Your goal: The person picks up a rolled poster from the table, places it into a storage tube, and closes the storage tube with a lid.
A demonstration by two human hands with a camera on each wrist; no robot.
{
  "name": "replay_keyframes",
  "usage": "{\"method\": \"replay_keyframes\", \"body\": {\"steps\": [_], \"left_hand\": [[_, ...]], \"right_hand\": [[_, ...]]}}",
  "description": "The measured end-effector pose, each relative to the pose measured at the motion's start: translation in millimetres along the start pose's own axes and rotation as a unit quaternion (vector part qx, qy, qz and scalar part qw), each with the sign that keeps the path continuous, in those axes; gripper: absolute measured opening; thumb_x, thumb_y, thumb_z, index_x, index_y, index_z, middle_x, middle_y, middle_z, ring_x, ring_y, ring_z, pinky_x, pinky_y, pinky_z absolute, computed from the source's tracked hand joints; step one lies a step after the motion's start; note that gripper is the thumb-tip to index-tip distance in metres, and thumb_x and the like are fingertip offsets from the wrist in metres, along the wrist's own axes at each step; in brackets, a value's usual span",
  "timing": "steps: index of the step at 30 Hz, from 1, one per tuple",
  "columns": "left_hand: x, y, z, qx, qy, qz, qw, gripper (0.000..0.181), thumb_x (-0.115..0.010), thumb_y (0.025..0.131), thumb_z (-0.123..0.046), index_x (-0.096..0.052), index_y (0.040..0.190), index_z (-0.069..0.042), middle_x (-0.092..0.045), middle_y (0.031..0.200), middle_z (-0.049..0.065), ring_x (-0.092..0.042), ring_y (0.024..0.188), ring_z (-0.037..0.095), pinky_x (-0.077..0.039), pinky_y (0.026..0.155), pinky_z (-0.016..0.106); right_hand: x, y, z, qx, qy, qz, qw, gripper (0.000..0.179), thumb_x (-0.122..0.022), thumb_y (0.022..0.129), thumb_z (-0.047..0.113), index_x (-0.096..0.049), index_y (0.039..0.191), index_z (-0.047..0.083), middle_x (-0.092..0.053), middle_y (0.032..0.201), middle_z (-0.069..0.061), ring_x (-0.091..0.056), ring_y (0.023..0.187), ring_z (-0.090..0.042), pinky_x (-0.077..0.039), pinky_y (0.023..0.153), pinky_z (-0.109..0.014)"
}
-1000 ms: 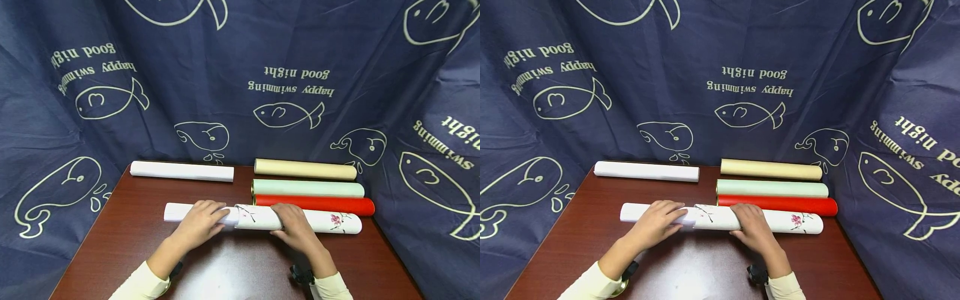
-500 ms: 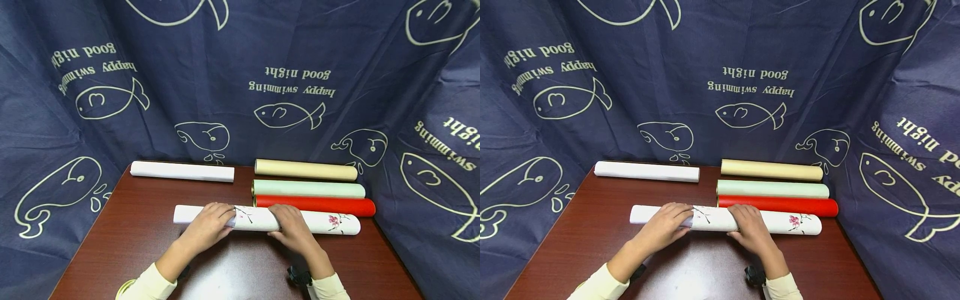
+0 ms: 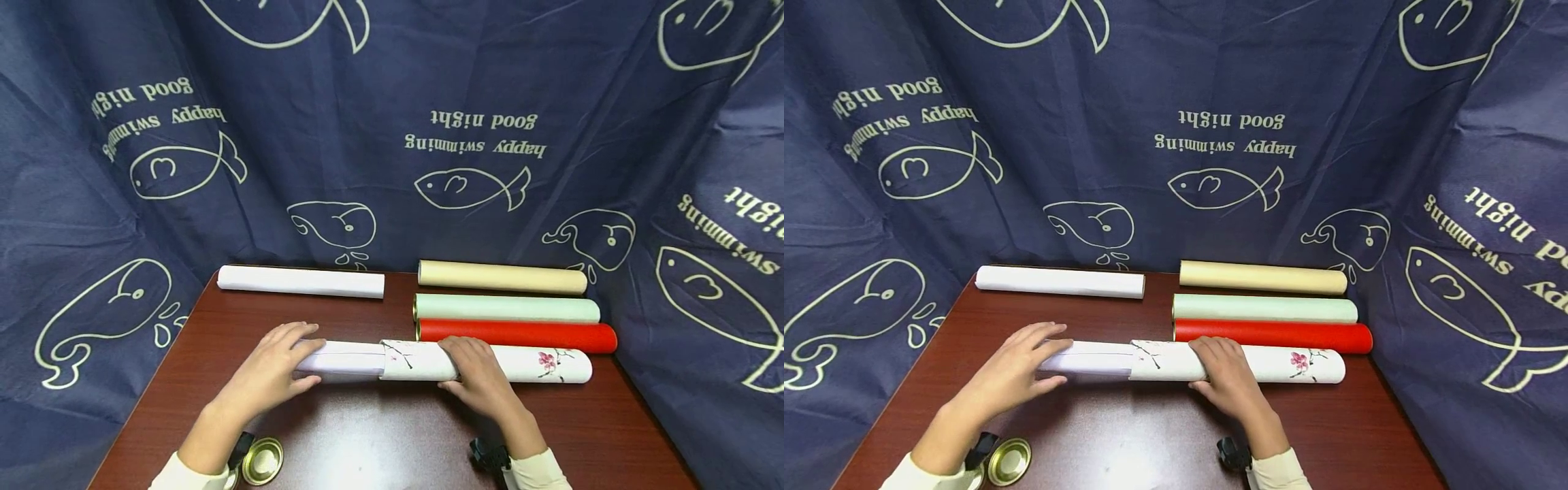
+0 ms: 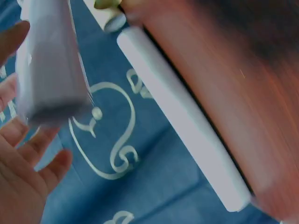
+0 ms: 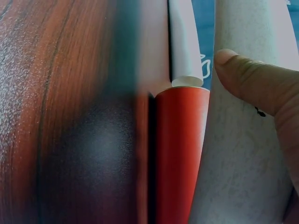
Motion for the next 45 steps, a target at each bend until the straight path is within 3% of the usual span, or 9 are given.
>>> {"method": "replay_keyframes", "body": {"steps": [5,13,18,24,32,35,37,41,45], "left_hand": [[5.3,-8.8,13.5,0.014,-0.024,0.007,0.9996,0.052,-0.091,0.069,-0.023,-0.071,0.115,-0.010,-0.062,0.124,0.010,-0.058,0.114,0.029,-0.050,0.091,0.047],[2.0,-12.7,11.9,0.013,-0.084,-0.026,0.9961,0.043,-0.088,0.073,-0.012,-0.072,0.113,-0.008,-0.065,0.115,0.005,-0.061,0.106,0.022,-0.053,0.086,0.041],[-8.0,-7.4,10.7,0.027,-0.153,-0.054,0.9864,0.041,-0.088,0.074,-0.011,-0.071,0.111,-0.008,-0.065,0.115,0.003,-0.063,0.106,0.021,-0.051,0.089,0.036],[-24.8,-2.3,4.9,0.042,-0.263,-0.092,0.9594,0.039,-0.087,0.073,-0.003,-0.071,0.108,-0.006,-0.066,0.113,0.006,-0.065,0.103,0.023,-0.052,0.088,0.024],[-26.7,17.2,-19.9,0.116,-0.416,-0.091,0.8973,0.032,-0.079,0.074,0.016,-0.067,0.103,0.010,-0.059,0.108,0.023,-0.062,0.101,0.036,-0.054,0.083,0.054],[-36.2,20.5,-22.8,0.129,-0.444,-0.086,0.8827,0.030,-0.077,0.076,0.015,-0.067,0.104,0.010,-0.059,0.109,0.023,-0.061,0.102,0.036,-0.054,0.085,0.053],[-39.8,22.8,-24.9,0.132,-0.443,-0.085,0.8827,0.030,-0.077,0.076,0.014,-0.067,0.104,0.009,-0.061,0.109,0.022,-0.062,0.101,0.037,-0.055,0.084,0.052],[-47.7,25.2,-29.0,0.114,-0.423,-0.093,0.8940,0.031,-0.079,0.075,0.012,-0.068,0.104,0.007,-0.065,0.108,0.021,-0.063,0.096,0.039,-0.058,0.073,0.048],[-66.7,22.9,-28.4,0.103,-0.420,-0.087,0.8975,0.031,-0.078,0.076,0.010,-0.069,0.105,0.004,-0.067,0.110,0.019,-0.063,0.090,0.034,-0.056,0.063,0.041]], "right_hand": [[2.2,-1.4,-1.2,-0.002,0.001,-0.005,1.0000,0.074,-0.094,0.061,0.022,-0.059,0.125,0.011,-0.062,0.124,-0.007,-0.057,0.115,-0.028,-0.040,0.100,-0.048],[2.2,-0.3,0.5,0.000,0.007,-0.003,1.0000,0.074,-0.094,0.062,0.022,-0.059,0.126,0.011,-0.062,0.124,-0.007,-0.057,0.115,-0.028,-0.040,0.100,-0.049],[3.0,0.3,1.2,0.000,0.006,-0.007,1.0000,0.074,-0.094,0.061,0.021,-0.059,0.125,0.011,-0.063,0.123,-0.007,-0.057,0.114,-0.028,-0.040,0.099,-0.049],[1.7,0.6,3.1,0.005,0.007,-0.011,0.9999,0.074,-0.094,0.061,0.022,-0.059,0.125,0.011,-0.063,0.123,-0.007,-0.057,0.114,-0.028,-0.040,0.099,-0.049],[1.4,3.5,6.6,0.006,0.007,-0.009,0.9999,0.073,-0.093,0.061,0.023,-0.059,0.125,0.011,-0.063,0.123,-0.007,-0.058,0.114,-0.028,-0.041,0.099,-0.048],[0.8,4.3,7.3,0.005,0.009,-0.008,0.9999,0.074,-0.093,0.061,0.024,-0.059,0.125,0.012,-0.063,0.123,-0.006,-0.057,0.114,-0.027,-0.040,0.099,-0.048],[0.5,4.6,7.8,0.005,0.010,-0.007,0.9999,0.074,-0.094,0.061,0.024,-0.059,0.125,0.012,-0.063,0.123,-0.006,-0.057,0.114,-0.027,-0.040,0.100,-0.048],[0.4,4.8,9.3,0.005,0.010,-0.007,0.9999,0.074,-0.094,0.060,0.024,-0.059,0.125,0.012,-0.062,0.122,-0.005,-0.057,0.114,-0.027,-0.041,0.099,-0.048],[0.3,4.8,10.8,0.007,0.006,-0.007,0.9999,0.075,-0.094,0.060,0.024,-0.059,0.125,0.012,-0.062,0.122,-0.005,-0.058,0.113,-0.027,-0.041,0.099,-0.048]]}}
Point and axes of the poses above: each hand's wrist, its own y-axis towards the middle knuckle, its own x-axis out of the back of the hand, z = x × y, the point moved 10 cm from there along y, towards the middle knuckle
